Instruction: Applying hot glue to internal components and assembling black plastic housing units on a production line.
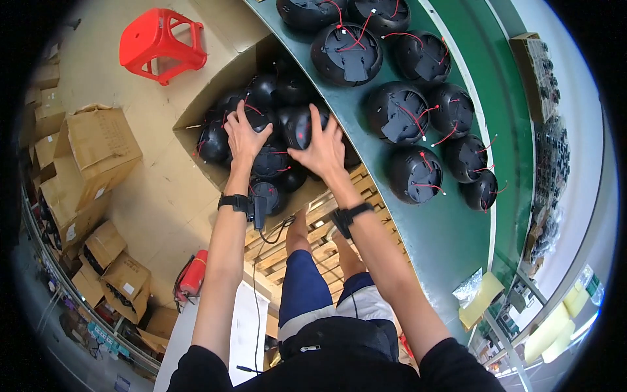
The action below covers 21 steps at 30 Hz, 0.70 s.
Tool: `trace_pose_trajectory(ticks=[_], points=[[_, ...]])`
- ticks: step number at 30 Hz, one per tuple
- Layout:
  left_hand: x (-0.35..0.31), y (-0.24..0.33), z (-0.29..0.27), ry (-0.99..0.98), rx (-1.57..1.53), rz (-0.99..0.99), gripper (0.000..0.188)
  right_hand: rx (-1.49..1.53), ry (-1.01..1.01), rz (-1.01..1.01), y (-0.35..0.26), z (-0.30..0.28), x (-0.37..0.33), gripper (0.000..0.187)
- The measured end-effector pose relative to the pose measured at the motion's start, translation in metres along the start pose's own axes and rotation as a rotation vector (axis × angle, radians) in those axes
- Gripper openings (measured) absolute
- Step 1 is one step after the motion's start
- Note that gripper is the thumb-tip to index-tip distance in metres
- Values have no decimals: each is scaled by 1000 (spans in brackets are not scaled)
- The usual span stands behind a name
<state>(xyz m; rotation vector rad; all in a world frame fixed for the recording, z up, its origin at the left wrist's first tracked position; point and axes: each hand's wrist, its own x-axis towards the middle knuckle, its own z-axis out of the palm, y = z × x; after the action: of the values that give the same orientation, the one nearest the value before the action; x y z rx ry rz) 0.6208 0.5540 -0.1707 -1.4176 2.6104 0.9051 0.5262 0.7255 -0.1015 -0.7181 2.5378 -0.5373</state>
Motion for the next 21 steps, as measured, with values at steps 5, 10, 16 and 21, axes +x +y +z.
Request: trace_pose_trajectory(ticks=[5, 10, 16, 21], points=[[-1, 36, 5, 160, 132, 176, 105, -62, 34, -75, 34, -4, 38, 108], [-52, 109, -28, 144, -194, 508, 57, 342, -32, -393, 49, -36, -83, 35], [-153, 244, -22, -432, -387, 708, 58, 218, 240, -71, 169, -176, -221, 19], [-199, 281, 8, -450, -216, 670, 105, -121, 578, 277, 310, -278, -205, 78]])
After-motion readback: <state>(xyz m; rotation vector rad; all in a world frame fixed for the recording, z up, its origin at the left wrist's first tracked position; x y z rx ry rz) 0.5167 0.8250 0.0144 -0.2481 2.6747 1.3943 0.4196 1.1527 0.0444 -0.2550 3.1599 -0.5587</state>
